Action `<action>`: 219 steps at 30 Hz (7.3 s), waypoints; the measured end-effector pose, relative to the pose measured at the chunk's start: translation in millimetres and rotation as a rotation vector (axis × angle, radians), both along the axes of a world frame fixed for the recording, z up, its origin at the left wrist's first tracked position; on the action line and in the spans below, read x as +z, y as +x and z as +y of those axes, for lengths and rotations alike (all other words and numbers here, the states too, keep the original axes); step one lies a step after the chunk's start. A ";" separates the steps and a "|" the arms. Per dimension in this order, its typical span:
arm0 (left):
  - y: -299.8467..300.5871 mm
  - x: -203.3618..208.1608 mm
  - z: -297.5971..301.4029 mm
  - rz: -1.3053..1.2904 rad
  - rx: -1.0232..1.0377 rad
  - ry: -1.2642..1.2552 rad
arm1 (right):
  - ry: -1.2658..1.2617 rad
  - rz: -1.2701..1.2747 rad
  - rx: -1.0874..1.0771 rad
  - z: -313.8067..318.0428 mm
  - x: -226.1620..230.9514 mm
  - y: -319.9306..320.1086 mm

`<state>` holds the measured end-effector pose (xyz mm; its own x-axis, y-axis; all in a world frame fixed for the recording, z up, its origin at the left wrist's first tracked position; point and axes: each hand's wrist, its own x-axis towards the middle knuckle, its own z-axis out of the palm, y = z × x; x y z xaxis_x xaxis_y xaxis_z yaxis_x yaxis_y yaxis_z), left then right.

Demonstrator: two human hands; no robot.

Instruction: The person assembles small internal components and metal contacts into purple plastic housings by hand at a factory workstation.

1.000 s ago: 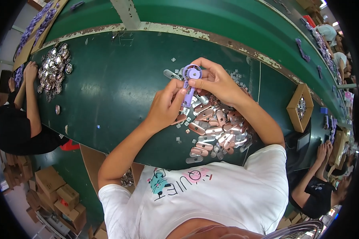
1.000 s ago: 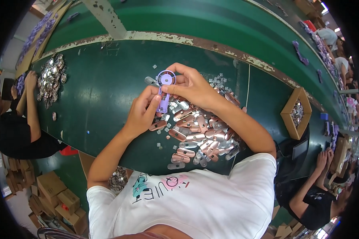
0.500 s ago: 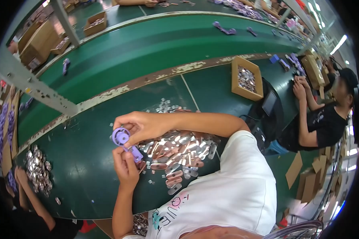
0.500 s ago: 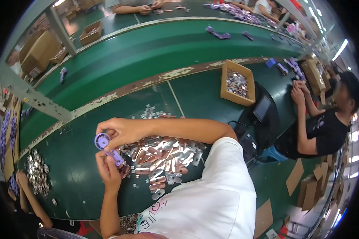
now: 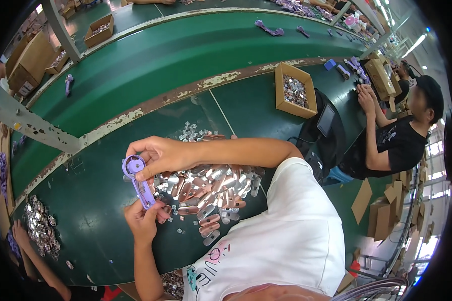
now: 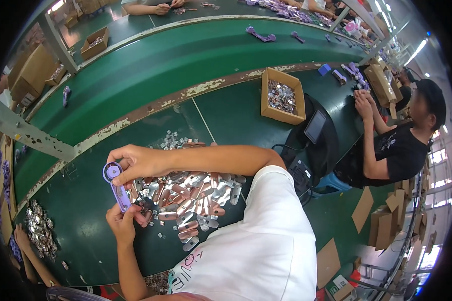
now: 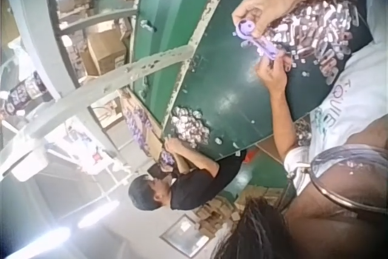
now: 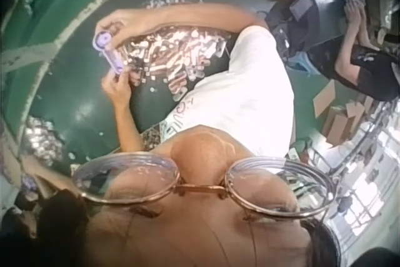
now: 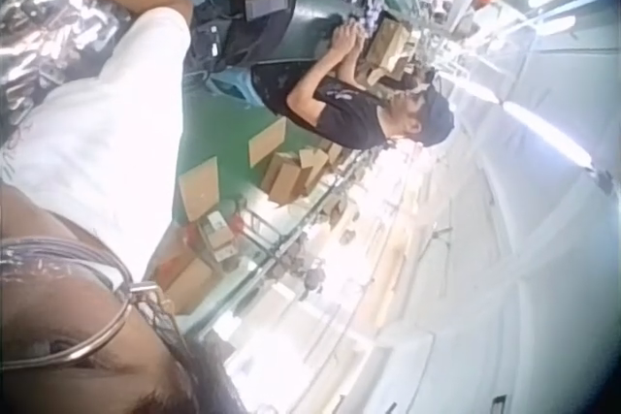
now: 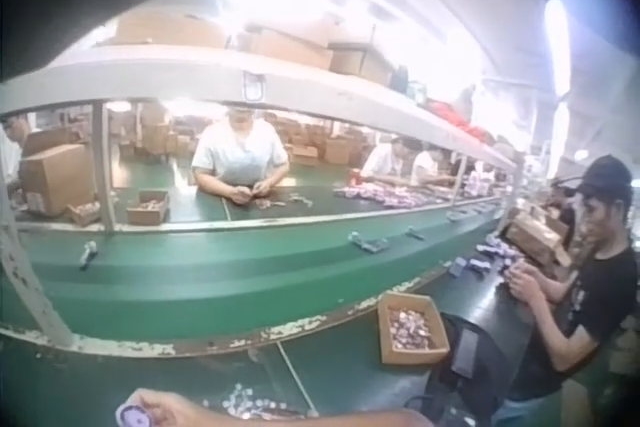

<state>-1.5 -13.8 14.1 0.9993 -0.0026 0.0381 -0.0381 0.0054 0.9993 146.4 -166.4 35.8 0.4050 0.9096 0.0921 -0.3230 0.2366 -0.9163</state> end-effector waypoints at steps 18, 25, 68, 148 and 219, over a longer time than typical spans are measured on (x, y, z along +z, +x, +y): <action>3.1 -9.7 -3.7 0.158 -0.019 -0.121 | -0.104 -0.274 -0.215 3.4 0.9 0.1; 6.2 -12.8 3.2 -0.094 0.200 0.513 | -0.383 -0.958 -0.340 10.5 8.9 42.9; 21.2 4.9 46.0 0.030 0.298 -0.488 | -0.222 -0.336 -0.226 40.0 -5.6 18.4; 16.9 -9.7 18.9 -0.069 0.313 -0.287 | -0.034 -1.094 -0.230 40.4 5.4 0.3; 16.1 -15.8 17.1 0.321 0.140 -0.530 | -0.020 -0.295 -0.339 27.2 -14.1 -10.3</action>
